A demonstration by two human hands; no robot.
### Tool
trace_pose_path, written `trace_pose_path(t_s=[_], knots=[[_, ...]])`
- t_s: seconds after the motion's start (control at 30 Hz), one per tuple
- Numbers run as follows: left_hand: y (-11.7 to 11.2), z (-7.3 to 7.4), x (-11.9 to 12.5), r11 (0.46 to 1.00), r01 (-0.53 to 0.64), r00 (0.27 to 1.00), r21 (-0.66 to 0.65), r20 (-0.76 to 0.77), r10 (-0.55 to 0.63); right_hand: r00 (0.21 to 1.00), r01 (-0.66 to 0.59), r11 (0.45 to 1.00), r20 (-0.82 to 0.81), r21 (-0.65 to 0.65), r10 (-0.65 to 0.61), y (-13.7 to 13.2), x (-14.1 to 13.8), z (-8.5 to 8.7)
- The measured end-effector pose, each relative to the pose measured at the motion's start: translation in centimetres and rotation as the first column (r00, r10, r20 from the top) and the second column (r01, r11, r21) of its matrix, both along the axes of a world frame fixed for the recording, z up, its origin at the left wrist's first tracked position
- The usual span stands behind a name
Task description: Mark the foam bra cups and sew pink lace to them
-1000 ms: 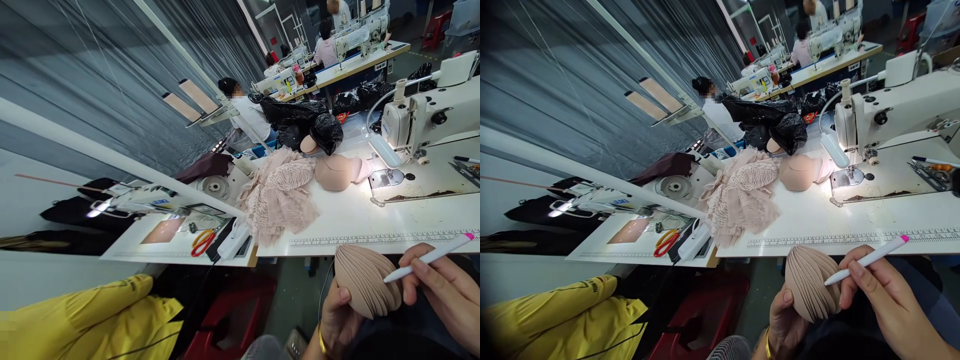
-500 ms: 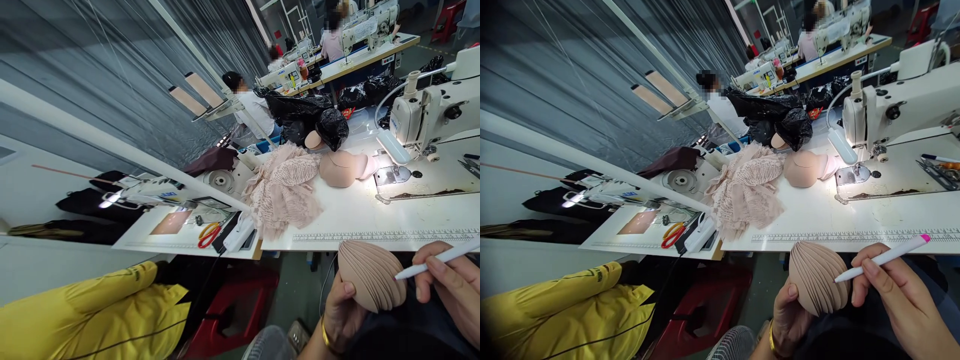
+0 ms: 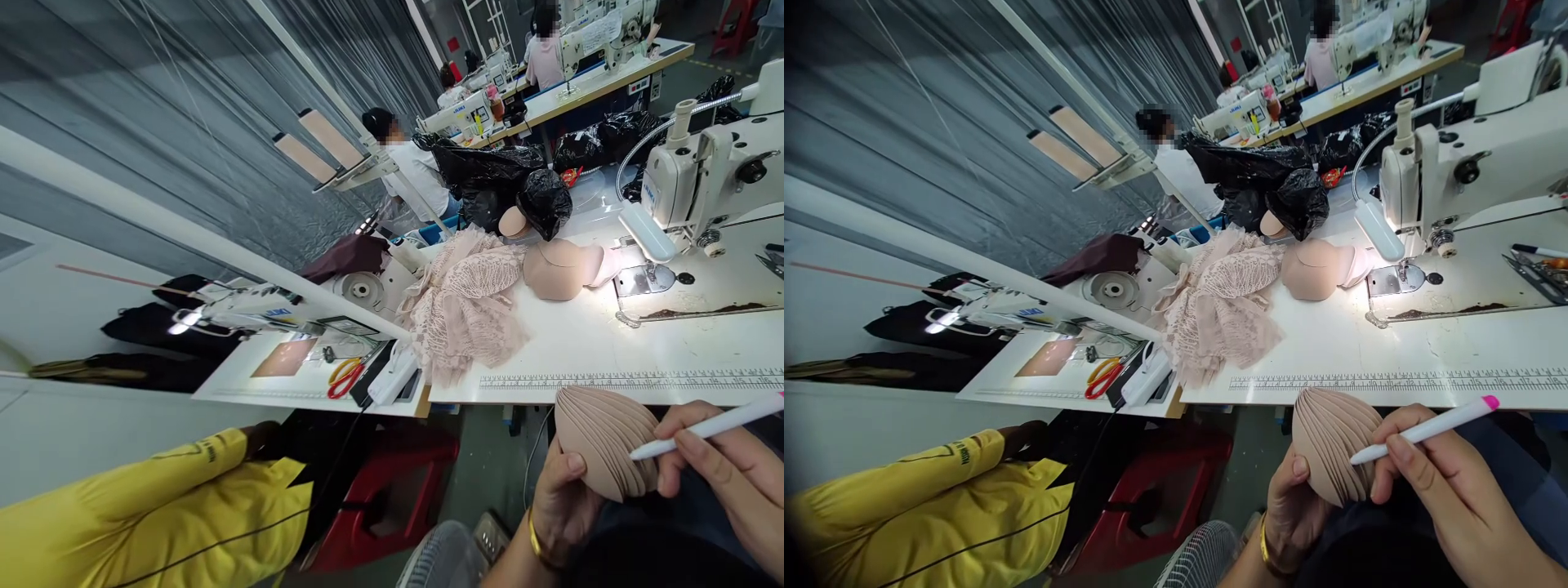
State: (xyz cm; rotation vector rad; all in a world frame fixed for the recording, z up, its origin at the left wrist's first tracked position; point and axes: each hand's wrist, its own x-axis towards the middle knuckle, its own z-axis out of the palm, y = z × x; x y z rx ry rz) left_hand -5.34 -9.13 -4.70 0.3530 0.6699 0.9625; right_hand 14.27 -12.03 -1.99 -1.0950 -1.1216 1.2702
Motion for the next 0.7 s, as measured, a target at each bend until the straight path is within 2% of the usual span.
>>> trace_pose_path(t_s=[0.1, 0.23, 0.4, 0.53, 0.7], knots=[[-0.08, 0.13, -0.20, 0.998, 0.007, 1.000, 0.060, 0.013, -0.008, 0.999, 0.005, 1.000, -0.044, 0.005, -0.005, -0.07, 0.08, 0.08], [-0.14, 0.07, -0.29, 0.998, 0.011, 1.000, 0.058, 0.019, -0.012, 0.999, 0.029, 0.999, -0.027, 0.021, -0.028, -0.20, 0.22, 0.10], [-0.19, -0.22, -0.11, 0.998, 0.000, 1.000, 0.059, 0.018, -0.002, 1.000, -0.020, 0.999, 0.002, 0.025, 0.020, -0.39, 0.08, -0.15], [-0.29, -0.44, -0.09, 0.999, -0.015, 1.000, 0.047, 0.024, 0.014, 0.999, 0.034, 0.999, 0.011, 0.034, -0.035, -0.36, 0.11, -0.25], [-0.44, -0.51, -0.12, 0.998, -0.043, 0.998, 0.056, 0.040, 0.041, 0.996, -0.035, 0.994, 0.081, 0.100, 0.027, -0.24, -0.11, 0.16]])
